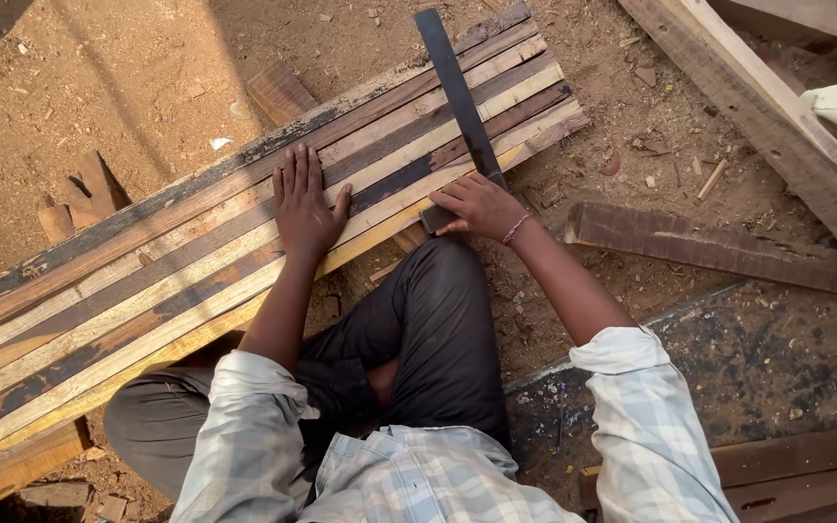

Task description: The recorder uses a try square, tape measure, and pen to measure and mark wood planks for layout in a woodworking shop.

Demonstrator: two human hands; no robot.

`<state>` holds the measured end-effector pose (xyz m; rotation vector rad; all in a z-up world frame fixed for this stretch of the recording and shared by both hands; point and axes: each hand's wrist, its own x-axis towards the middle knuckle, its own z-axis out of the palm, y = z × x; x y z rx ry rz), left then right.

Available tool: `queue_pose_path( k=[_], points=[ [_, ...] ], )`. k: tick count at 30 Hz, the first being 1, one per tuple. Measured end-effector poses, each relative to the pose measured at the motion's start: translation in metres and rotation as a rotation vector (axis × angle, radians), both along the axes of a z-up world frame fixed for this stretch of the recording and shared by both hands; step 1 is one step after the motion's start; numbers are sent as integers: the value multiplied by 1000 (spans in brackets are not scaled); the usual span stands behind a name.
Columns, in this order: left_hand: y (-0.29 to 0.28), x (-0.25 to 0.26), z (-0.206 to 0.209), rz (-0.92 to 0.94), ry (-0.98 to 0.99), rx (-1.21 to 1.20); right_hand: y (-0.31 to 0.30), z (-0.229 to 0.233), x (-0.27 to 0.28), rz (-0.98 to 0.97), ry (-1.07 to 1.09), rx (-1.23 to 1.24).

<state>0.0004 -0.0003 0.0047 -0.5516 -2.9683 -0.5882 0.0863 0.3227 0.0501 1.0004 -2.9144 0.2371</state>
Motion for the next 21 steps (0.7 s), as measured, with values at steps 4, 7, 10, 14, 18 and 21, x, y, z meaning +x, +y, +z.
queue_pose_path(
  k=[4, 7, 10, 14, 18, 21],
  points=[
    [1, 0, 2, 7, -25, 4, 2, -7, -16, 16, 22, 4],
    [2, 1, 1, 4, -33, 5, 3, -13, -16, 3, 39, 5],
    [2, -1, 2, 6, -25, -7, -1, -16, -15, -10, 57, -8],
    [0, 0, -1, 4, 2, -19, -6, -31, -11, -27, 73, -10],
    [1, -1, -1, 11, 5, -7, -11, -38, -5, -66, 84, -46],
    [1, 1, -5, 18, 14, -11, -17, -32, 2, -130, 62, -67]
  ],
)
